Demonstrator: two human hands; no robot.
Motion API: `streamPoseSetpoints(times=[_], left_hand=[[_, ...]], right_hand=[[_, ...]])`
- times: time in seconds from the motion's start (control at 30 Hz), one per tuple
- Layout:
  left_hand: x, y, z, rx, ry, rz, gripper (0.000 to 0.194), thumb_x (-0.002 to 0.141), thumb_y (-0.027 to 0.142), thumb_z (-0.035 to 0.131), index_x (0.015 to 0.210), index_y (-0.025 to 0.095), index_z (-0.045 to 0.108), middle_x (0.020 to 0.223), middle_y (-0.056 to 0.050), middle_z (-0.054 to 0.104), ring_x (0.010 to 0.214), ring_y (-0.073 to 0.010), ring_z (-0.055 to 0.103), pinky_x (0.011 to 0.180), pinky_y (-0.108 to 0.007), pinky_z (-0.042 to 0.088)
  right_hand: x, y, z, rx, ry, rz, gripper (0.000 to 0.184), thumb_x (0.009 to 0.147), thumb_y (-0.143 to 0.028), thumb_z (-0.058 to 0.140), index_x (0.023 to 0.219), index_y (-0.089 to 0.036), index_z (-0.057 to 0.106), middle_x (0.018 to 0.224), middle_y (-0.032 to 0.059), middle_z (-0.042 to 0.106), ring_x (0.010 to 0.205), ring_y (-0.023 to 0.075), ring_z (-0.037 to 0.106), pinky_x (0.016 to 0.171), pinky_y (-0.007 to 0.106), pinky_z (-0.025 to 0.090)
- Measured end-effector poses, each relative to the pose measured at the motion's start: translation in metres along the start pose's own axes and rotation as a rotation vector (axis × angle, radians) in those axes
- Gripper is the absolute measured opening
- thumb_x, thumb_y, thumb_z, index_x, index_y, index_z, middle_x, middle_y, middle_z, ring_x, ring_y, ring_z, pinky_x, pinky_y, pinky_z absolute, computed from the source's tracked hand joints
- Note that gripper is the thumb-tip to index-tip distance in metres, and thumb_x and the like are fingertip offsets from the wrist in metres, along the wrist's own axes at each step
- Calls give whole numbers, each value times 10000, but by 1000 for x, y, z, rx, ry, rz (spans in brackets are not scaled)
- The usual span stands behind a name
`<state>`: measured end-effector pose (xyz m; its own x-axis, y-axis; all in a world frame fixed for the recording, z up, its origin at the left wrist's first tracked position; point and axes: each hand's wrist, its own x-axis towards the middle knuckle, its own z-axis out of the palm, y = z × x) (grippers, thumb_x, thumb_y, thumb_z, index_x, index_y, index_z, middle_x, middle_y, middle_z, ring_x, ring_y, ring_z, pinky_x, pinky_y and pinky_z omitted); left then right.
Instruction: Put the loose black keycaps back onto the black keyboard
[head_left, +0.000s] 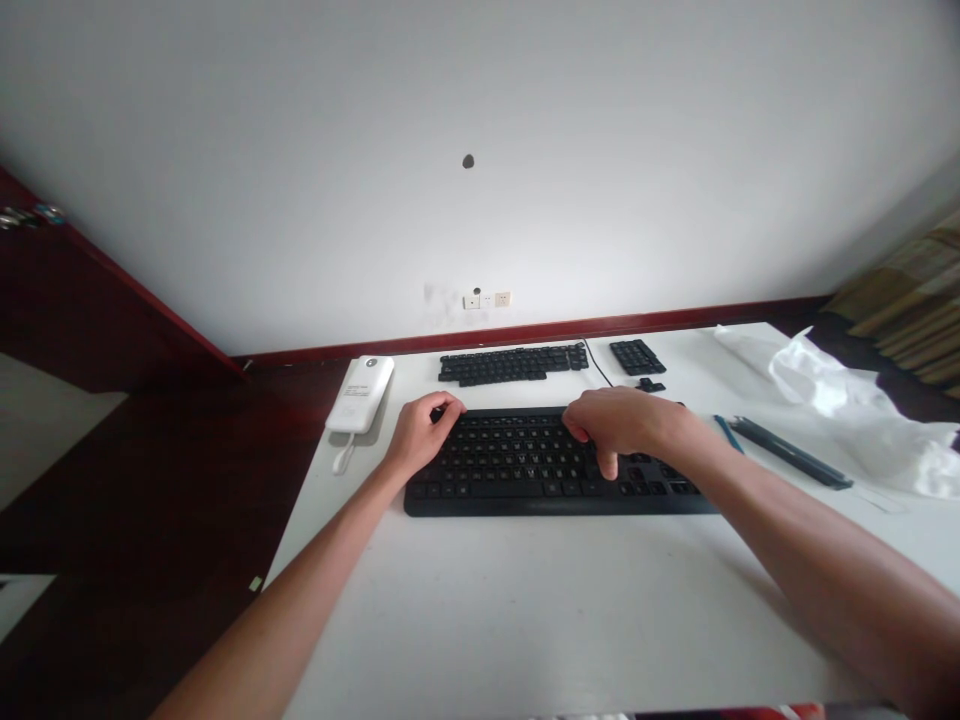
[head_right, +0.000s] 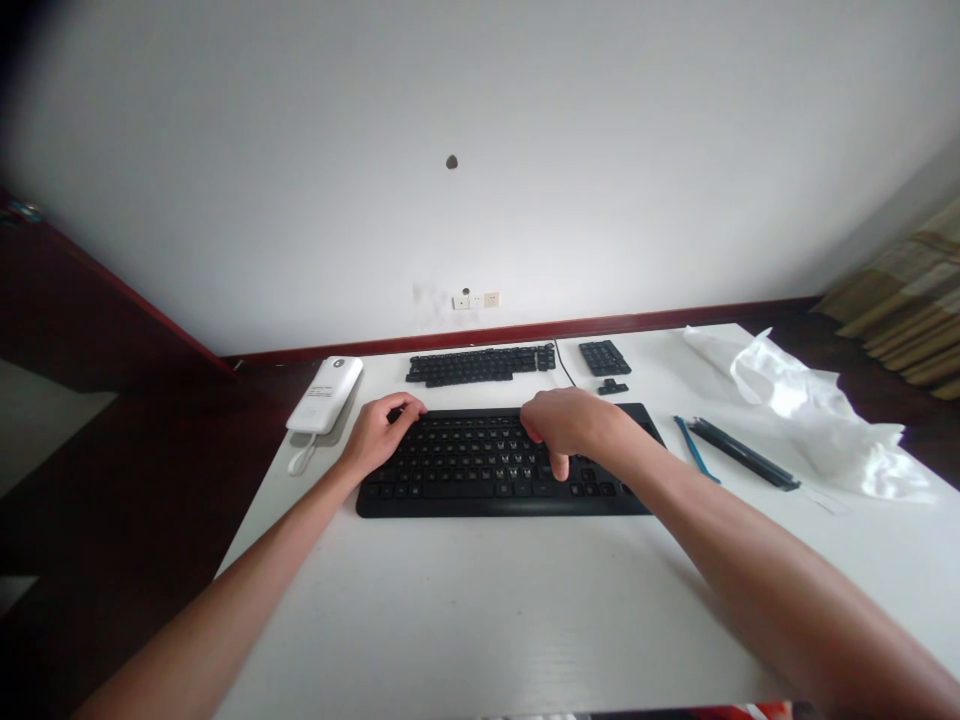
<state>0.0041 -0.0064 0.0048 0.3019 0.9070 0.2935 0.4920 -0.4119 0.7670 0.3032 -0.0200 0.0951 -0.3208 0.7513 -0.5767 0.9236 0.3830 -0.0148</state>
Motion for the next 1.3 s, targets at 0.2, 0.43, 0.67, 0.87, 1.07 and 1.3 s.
streamPoseSetpoints(times=[0.2, 0.43, 0.67, 0.87, 1.07, 1.3], left_hand=[[-1, 2, 0, 25, 9, 11, 301, 1030, 381, 542, 868, 219, 738, 947, -21, 781, 940, -222, 719, 883, -313, 517], [-1, 3, 1, 44, 14, 26, 269, 1022, 340, 548, 868, 218, 732, 954, -17, 779, 942, -214, 716, 885, -312, 511], [-2, 5, 0, 53, 13, 41, 257, 1017, 320, 557, 858, 222, 735, 942, -9, 781, 936, -207, 721, 881, -310, 514], [-3, 7, 0, 54, 10, 59, 250, 1012, 315, 563, 855, 220, 733, 936, -15, 780, 920, -209, 721, 877, -316, 523], [-2, 7, -1, 38, 3, 54, 261, 1013, 322, 561, 845, 214, 729, 930, -16, 778, 914, -208, 716, 867, -318, 519], [-1, 4, -2, -21, -21, 34, 288, 1021, 357, 557, 851, 209, 735, 923, -17, 776, 895, -202, 711, 869, -306, 520]], right_hand=[[-6, -7, -2, 14, 14, 6, 475, 467, -133, 952, 884, -212, 739, 910, 85, 724, 875, 381, 712, 642, 372, 439], [-12, -20, -9, -64, 5, -14, 482, 500, -86, 957, 929, -183, 758, 1003, 113, 751, 941, 371, 713, 664, 356, 437], [-12, -26, -10, -135, -6, 1, 486, 525, -11, 912, 970, -147, 773, 1060, 130, 779, 963, 342, 714, 666, 327, 403], [-12, -26, -5, -112, 5, -14, 469, 557, 12, 857, 980, -164, 762, 1026, 109, 788, 951, 324, 709, 678, 322, 376], [-8, -23, -7, -96, -14, -31, 513, 535, -42, 917, 1008, -158, 756, 1018, 112, 772, 992, 346, 694, 685, 329, 379], [-3, -12, -5, -51, -43, -26, 544, 567, -139, 942, 1074, -169, 747, 1033, 101, 724, 968, 329, 677, 625, 321, 362]])
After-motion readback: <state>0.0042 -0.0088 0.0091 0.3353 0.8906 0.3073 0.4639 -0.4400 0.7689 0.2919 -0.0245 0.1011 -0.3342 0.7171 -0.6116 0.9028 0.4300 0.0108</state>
